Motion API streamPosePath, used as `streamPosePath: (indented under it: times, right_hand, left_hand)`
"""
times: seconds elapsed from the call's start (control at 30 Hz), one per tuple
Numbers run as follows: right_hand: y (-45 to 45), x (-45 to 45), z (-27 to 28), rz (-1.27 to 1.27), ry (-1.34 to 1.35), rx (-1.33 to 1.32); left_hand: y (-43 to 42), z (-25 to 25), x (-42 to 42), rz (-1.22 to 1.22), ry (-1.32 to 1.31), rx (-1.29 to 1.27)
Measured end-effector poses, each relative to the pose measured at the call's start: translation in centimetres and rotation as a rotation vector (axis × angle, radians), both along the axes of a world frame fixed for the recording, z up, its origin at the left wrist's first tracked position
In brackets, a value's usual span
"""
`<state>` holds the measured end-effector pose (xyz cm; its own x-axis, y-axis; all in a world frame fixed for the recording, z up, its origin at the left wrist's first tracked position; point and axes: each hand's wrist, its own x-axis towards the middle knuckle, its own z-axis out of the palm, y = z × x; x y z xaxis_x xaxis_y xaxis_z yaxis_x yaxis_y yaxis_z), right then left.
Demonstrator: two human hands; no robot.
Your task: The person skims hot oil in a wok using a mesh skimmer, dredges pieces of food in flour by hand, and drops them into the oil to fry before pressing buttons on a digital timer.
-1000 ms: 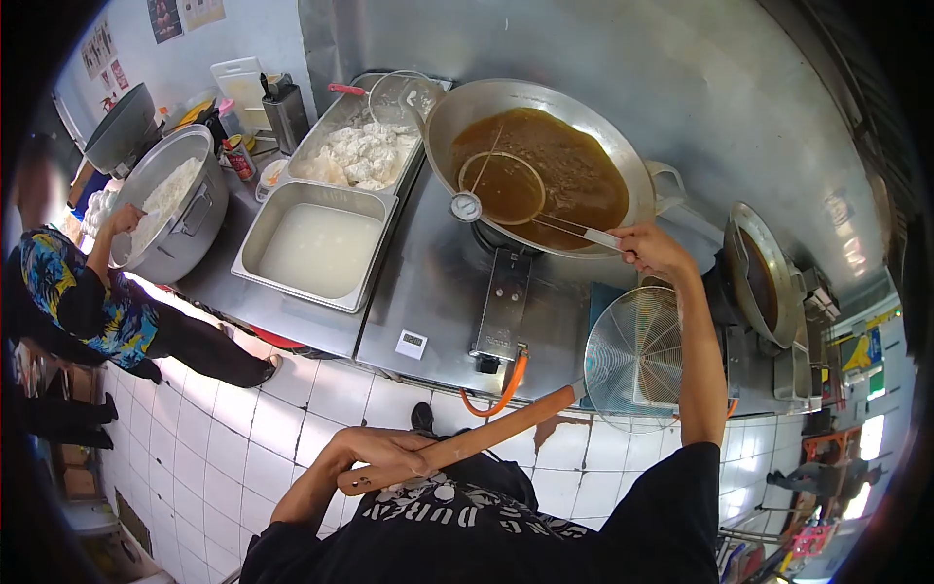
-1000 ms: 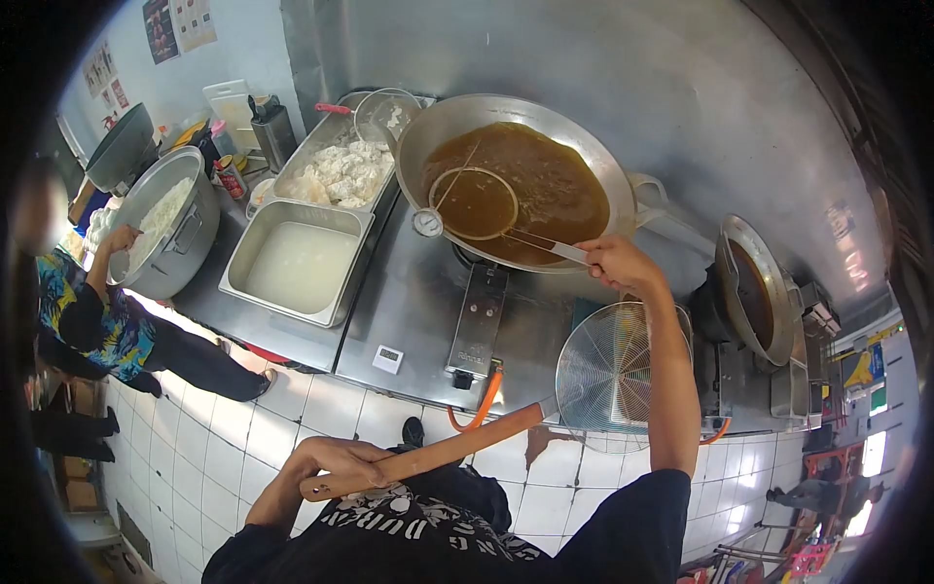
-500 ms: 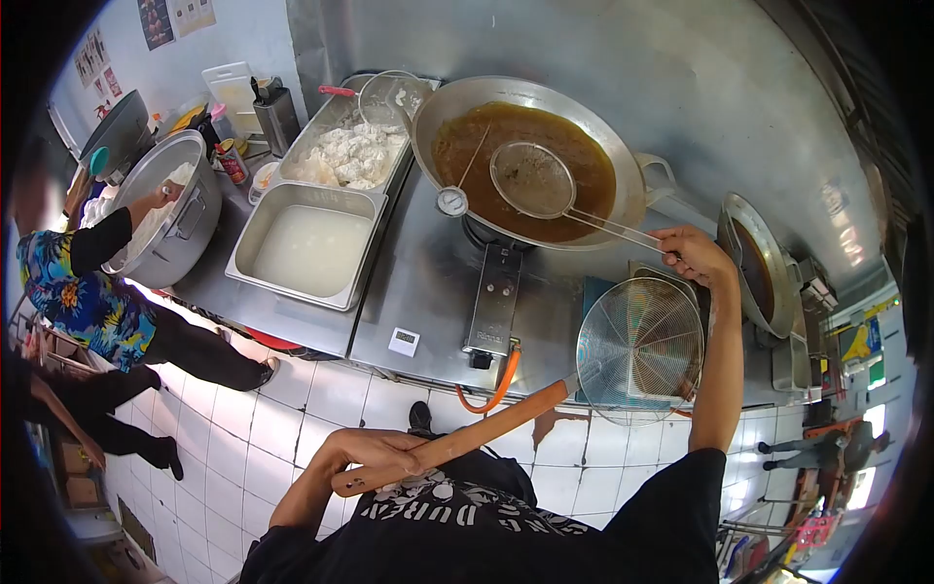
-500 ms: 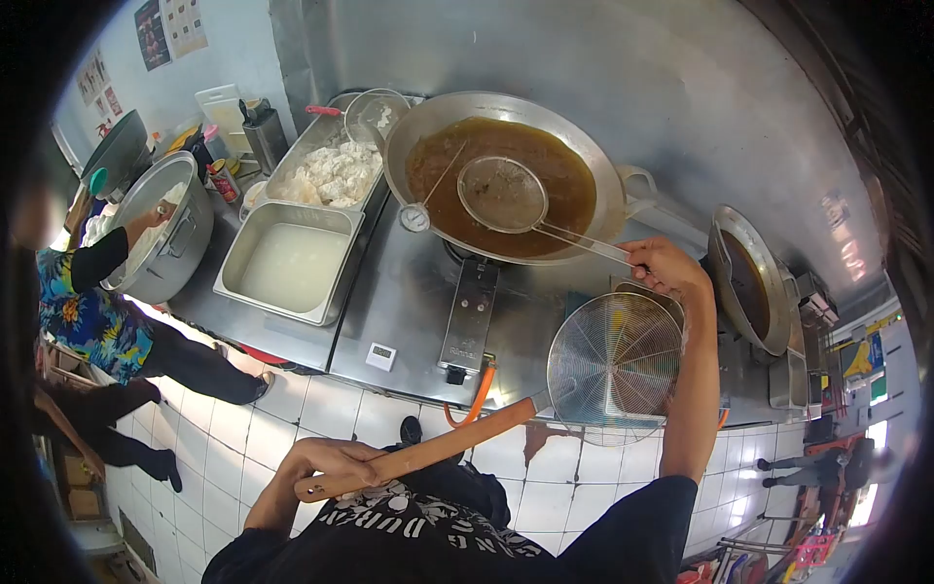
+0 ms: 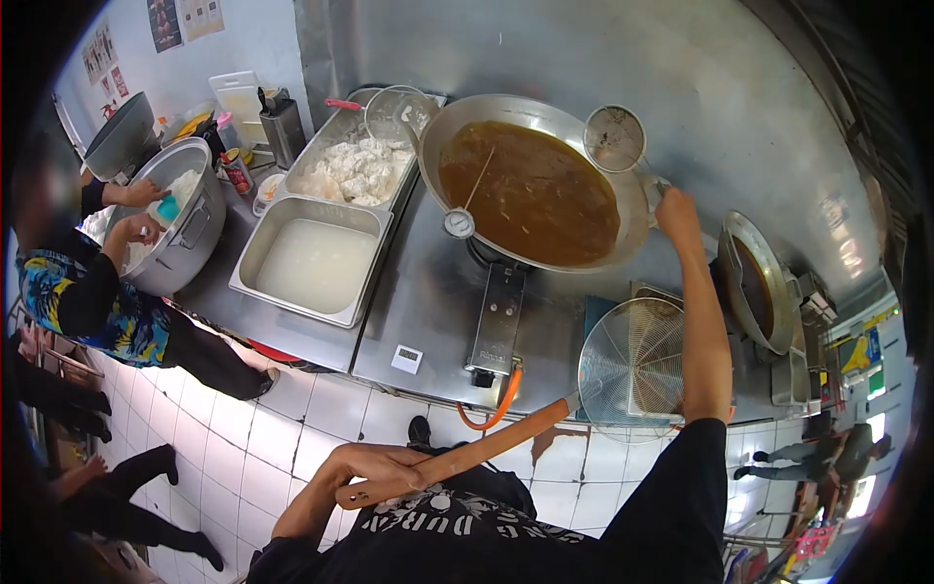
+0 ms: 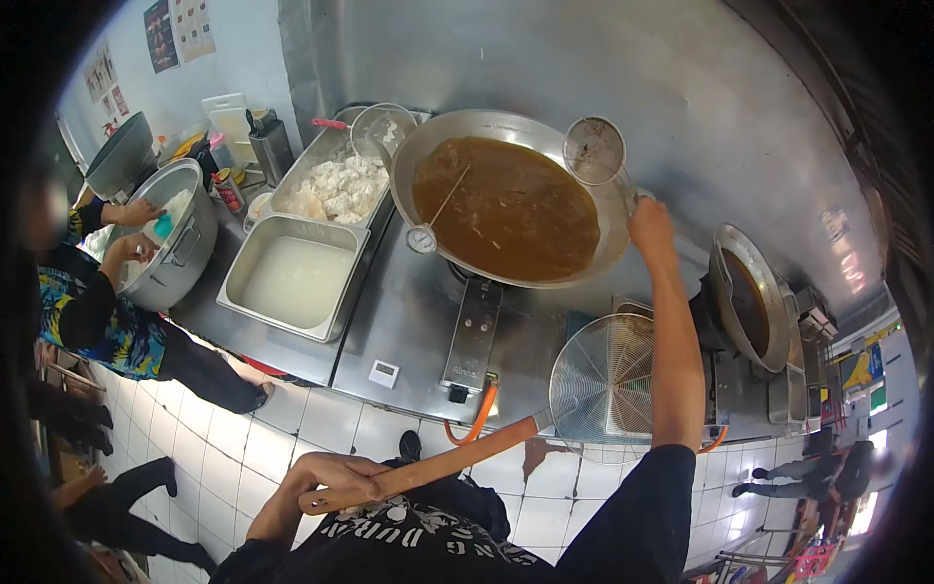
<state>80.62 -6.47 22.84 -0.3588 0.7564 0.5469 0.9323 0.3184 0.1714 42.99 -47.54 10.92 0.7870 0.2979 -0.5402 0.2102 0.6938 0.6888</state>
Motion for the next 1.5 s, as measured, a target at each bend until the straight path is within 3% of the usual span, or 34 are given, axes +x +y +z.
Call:
streamPosePath:
  times: [0.1,0.3,0.37,0.47,0.6,0.7,0.77,0.9,0.97,1.07,1.5]
  right_hand:
    - [0.5,-2.5,0.0,-0.156,-0.001,-0.065]
    - [3.7,-5.6,-4.3,0.036,-0.028,-0.262]
    - [3.6,-7.1,-3.7,0.044,-0.119,-0.532]
    - [2.3,-8.3,-3.0,0.178,-0.072,-0.578]
    - [1.8,-7.8,-2.9,0.259,-0.072,-0.551]
    - [0.6,-7.8,-2.5,0.257,-0.043,-0.707]
    - [0.5,-6.8,-3.8,0.404,-0.027,-0.722]
    - [-3.1,-6.9,-1.3,0.301,0.116,-0.958]
    - [-4.2,-6.0,-0.7,0.219,0.339,-1.181]
    - [-5.4,-4.1,0.9,0.113,0.484,-1.306]
    - [-8.9,2.3,4.2,-0.065,0.717,-1.399]
  left_hand:
    - [-0.4,-2.2,-0.3,-0.006,-0.014,0.012]
    - [0.2,-1.5,0.0,0.059,-0.076,0.153]
    - [0.5,-1.8,-0.3,-0.010,-0.038,0.106]
    - [1.4,1.9,0.1,0.031,-0.015,0.080]
    - [1.6,1.1,-0.1,0.001,-0.041,0.025]
    - [1.3,0.3,-0.2,0.013,-0.040,0.044]
    - [1.4,0.4,-0.2,0.002,-0.075,0.006]
    - [1.2,-0.3,-0.2,0.011,-0.077,0.001]
    - [1.1,-0.3,-0.2,-0.015,-0.066,0.007]
    - [1.0,0.1,0.0,0.000,-0.072,0.002]
    - [0.1,-1.3,0.0,0.080,0.074,0.034]
